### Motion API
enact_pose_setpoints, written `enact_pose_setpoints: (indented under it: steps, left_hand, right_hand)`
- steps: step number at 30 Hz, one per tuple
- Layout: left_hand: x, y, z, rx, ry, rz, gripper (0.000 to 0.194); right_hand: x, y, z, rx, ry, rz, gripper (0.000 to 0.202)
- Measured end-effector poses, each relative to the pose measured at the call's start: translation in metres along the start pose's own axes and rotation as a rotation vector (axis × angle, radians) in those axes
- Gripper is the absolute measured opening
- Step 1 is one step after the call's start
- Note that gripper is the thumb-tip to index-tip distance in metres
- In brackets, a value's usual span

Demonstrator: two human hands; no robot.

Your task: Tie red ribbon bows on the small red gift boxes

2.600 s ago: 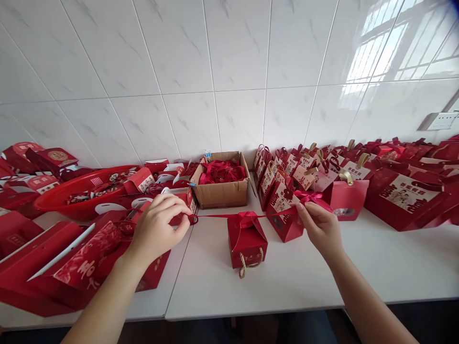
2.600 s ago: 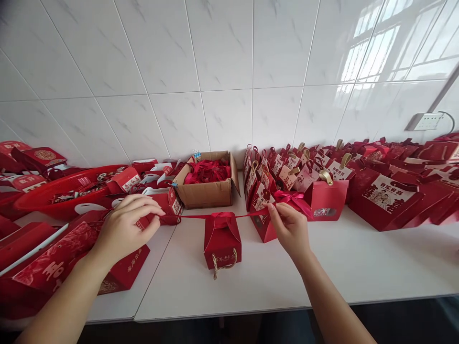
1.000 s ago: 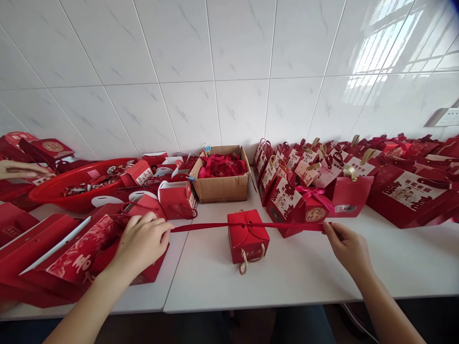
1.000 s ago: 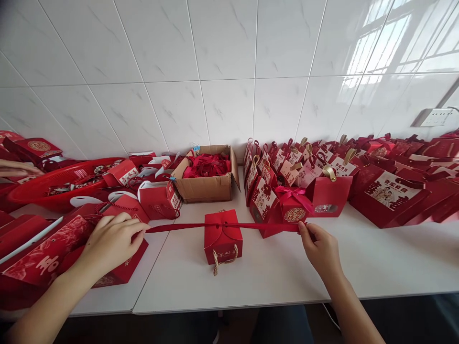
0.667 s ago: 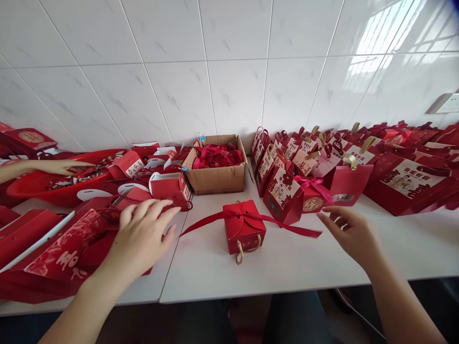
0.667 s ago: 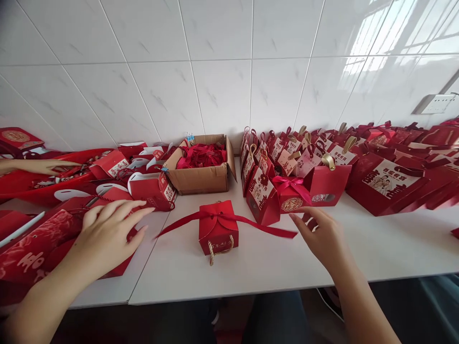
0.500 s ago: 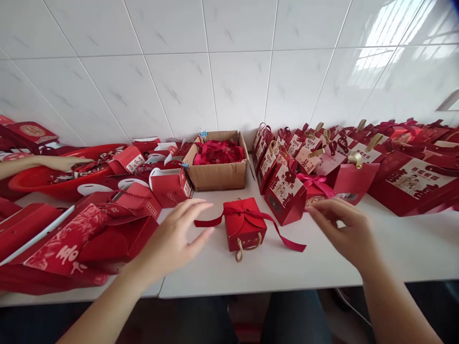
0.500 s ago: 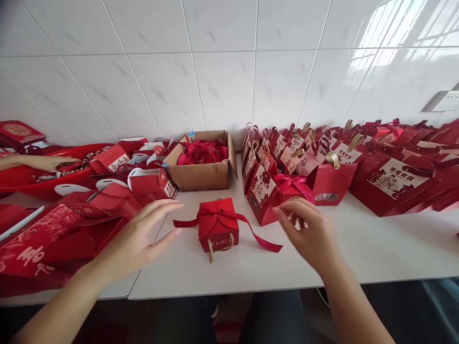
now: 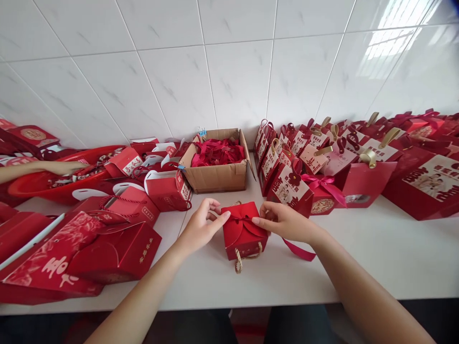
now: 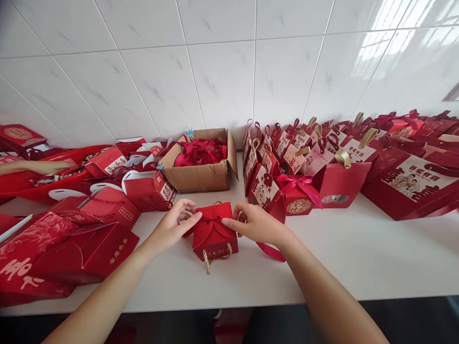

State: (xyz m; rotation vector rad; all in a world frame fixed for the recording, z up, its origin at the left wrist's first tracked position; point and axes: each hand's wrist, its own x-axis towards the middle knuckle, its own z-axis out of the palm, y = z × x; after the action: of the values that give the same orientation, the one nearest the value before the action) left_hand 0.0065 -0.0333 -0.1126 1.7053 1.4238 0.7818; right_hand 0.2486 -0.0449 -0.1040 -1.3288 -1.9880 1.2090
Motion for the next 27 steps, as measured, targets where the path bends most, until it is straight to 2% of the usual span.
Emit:
enact_pose_setpoints:
  steps: [3,7,15,19,23,27]
  left_hand:
    - [0.002,0.000,-0.001,0.006,-0.056,-0.057,0.041]
    - [0.003,0.000,-0.003,0.079,-0.050,-0.029,0.039]
    - [0.003,0.006,-0.008,0.215,0.061,0.099,0.037]
    - [0.007,0.015,-0.013,0.302,0.038,0.233,0.032]
    - [0.008,0.036,-0.014,0.260,0.032,0.306,0.023]
    - [0.008,0.061,-0.007,0.073,-0.061,0.278,0.029]
  right_hand:
    - [-0.002,0.004,-0.003,0.082,-0.163,0.079,0.046]
    - [-0.007,0.003,-0.008,0.231,-0.220,0.012,0.045]
    - [-0.008,0.009,-0.012,0.660,-0.241,-0.135,0.031]
    - [-0.003,0.015,-0.010,0.823,-0.198,-0.205,0.022]
    - [0.001,0.010,-0.006,0.806,-0.142,-0.229,0.020]
    - [0.006,-0.003,0.000,0.685,-0.106,-0.247,0.025]
